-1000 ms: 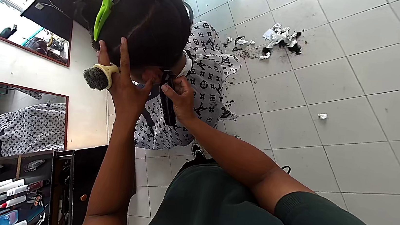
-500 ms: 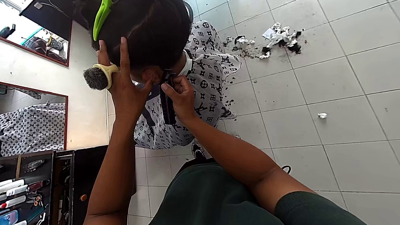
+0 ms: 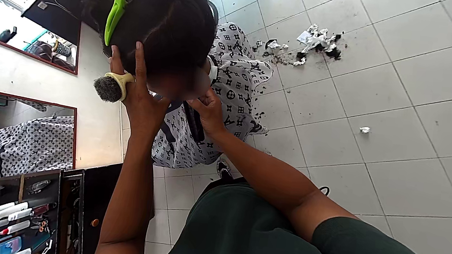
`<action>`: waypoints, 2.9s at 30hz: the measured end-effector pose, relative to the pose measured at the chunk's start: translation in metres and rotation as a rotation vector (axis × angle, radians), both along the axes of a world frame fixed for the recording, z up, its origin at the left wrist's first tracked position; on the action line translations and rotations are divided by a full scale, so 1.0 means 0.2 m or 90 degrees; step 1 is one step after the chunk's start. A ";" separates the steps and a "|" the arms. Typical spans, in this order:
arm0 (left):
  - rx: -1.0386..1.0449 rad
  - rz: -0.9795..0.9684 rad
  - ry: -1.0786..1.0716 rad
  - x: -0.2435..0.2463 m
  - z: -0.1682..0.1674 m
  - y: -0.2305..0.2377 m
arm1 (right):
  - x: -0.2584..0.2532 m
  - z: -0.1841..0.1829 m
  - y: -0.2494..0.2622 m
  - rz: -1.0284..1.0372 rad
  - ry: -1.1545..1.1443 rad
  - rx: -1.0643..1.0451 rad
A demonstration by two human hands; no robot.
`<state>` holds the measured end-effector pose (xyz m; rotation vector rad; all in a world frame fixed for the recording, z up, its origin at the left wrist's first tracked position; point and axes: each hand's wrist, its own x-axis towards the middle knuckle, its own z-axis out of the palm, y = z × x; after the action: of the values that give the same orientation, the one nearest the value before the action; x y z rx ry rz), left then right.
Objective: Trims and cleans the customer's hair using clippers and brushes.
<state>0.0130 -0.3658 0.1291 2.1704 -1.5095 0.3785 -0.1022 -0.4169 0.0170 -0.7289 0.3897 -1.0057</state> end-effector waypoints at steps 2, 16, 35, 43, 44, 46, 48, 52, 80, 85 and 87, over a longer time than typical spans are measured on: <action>0.001 0.001 -0.001 0.00 0.00 0.00 | -0.04 -0.02 -0.01 0.027 -0.001 -0.019; -0.006 0.000 0.003 -0.01 0.00 0.00 | -0.02 -0.09 -0.04 -0.043 0.015 -0.008; 0.002 0.005 -0.004 0.00 0.00 0.01 | -0.03 -0.10 -0.05 -0.034 0.032 -0.026; 0.003 -0.006 -0.003 0.00 0.01 0.01 | -0.01 -0.10 -0.05 -0.050 0.043 -0.012; 0.007 -0.001 -0.004 0.00 0.01 0.01 | -0.01 -0.09 -0.05 -0.050 0.047 -0.013; 0.008 0.002 -0.003 0.00 0.01 0.00 | -0.01 -0.09 -0.05 -0.044 0.051 -0.016; -0.001 -0.003 -0.011 0.00 0.00 0.00 | -0.02 -0.08 -0.05 -0.029 0.046 -0.018; 0.004 0.004 -0.001 0.00 0.01 0.00 | -0.03 -0.09 -0.05 -0.021 0.038 -0.014; -0.005 -0.002 -0.001 0.00 0.00 0.00 | -0.06 -0.12 -0.09 -0.014 0.083 -0.002; 0.004 0.006 0.005 0.00 0.00 0.01 | -0.06 -0.11 -0.09 -0.013 0.091 -0.002; 0.004 0.008 0.006 0.00 0.00 0.00 | -0.06 -0.10 -0.10 -0.010 0.095 -0.003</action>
<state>0.0133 -0.3650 0.1292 2.1841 -1.4945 0.3685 -0.1142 -0.4361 -0.0035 -0.8091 0.5239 -0.9695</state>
